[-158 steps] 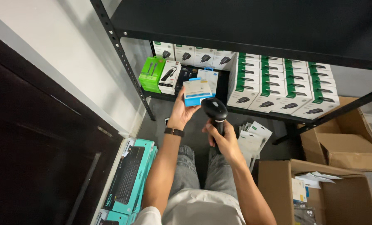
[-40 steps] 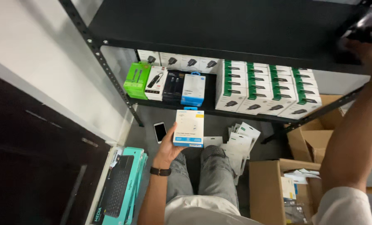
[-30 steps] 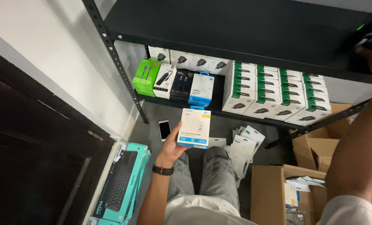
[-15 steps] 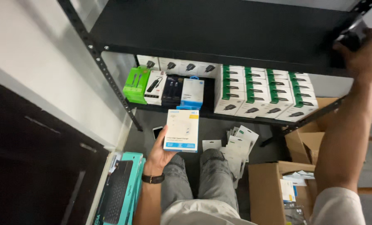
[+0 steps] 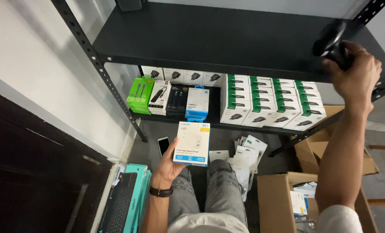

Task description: The person takes electronic component boxes out of a cardboard carton, scans each box with a handheld barcode scanner, and places the boxes in stacks on a storage shelf.

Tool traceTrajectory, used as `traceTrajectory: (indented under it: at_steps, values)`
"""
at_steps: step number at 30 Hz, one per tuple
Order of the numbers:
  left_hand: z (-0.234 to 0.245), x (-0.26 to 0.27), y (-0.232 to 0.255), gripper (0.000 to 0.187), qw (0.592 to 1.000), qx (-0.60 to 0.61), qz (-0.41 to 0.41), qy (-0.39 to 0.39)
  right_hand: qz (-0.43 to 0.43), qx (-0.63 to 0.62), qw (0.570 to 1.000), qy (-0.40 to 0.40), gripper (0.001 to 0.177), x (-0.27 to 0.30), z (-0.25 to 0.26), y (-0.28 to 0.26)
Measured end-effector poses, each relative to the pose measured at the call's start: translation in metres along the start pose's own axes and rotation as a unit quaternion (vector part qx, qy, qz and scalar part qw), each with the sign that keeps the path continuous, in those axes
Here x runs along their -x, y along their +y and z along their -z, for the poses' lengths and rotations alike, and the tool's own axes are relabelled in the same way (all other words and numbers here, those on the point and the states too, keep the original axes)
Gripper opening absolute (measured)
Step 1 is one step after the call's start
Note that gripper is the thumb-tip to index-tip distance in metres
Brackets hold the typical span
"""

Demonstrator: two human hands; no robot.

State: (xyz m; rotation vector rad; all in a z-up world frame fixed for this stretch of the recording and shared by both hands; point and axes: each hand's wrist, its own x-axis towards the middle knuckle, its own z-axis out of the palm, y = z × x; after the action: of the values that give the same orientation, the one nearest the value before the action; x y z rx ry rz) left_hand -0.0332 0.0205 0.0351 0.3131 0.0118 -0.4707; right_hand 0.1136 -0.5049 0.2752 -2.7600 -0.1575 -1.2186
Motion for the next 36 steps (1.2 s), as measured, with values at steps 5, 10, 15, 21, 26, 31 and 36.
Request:
traceTrajectory:
  at_steps: [5,10,15,21,26,31,36]
  values:
    - [0.001,0.001,-0.008,0.069,0.999,0.000,0.013,0.033,0.039,-0.179,0.983,-0.018,0.054,0.022,0.064,-0.111]
    - [0.013,0.004,-0.013,0.069,1.000,0.017,0.008,0.024,-0.027,-0.299,0.950,-0.084,0.056,0.069,0.091,-0.190]
    - [0.007,0.007,-0.013,0.067,0.999,0.008,0.006,0.035,-0.070,-0.327,0.931,-0.147,0.065,0.128,0.053,-0.207]
    - [-0.025,0.009,-0.010,0.055,0.980,-0.057,-0.019,0.189,-0.087,-0.366,0.919,-0.121,0.071,0.174,0.025,-0.233]
    - [-0.033,-0.001,-0.015,0.050,0.975,-0.059,-0.014,0.215,-0.109,-0.361,0.919,-0.111,0.069,0.181,0.029,-0.221]
    - [0.008,-0.014,-0.021,0.058,0.990,-0.065,0.019,0.125,-0.114,-0.298,0.944,-0.082,0.062,0.156,0.063,-0.198]
    - [0.030,-0.033,-0.030,0.071,0.997,-0.048,0.041,0.049,-0.102,-0.254,0.961,-0.048,0.059,0.124,0.087,-0.169]
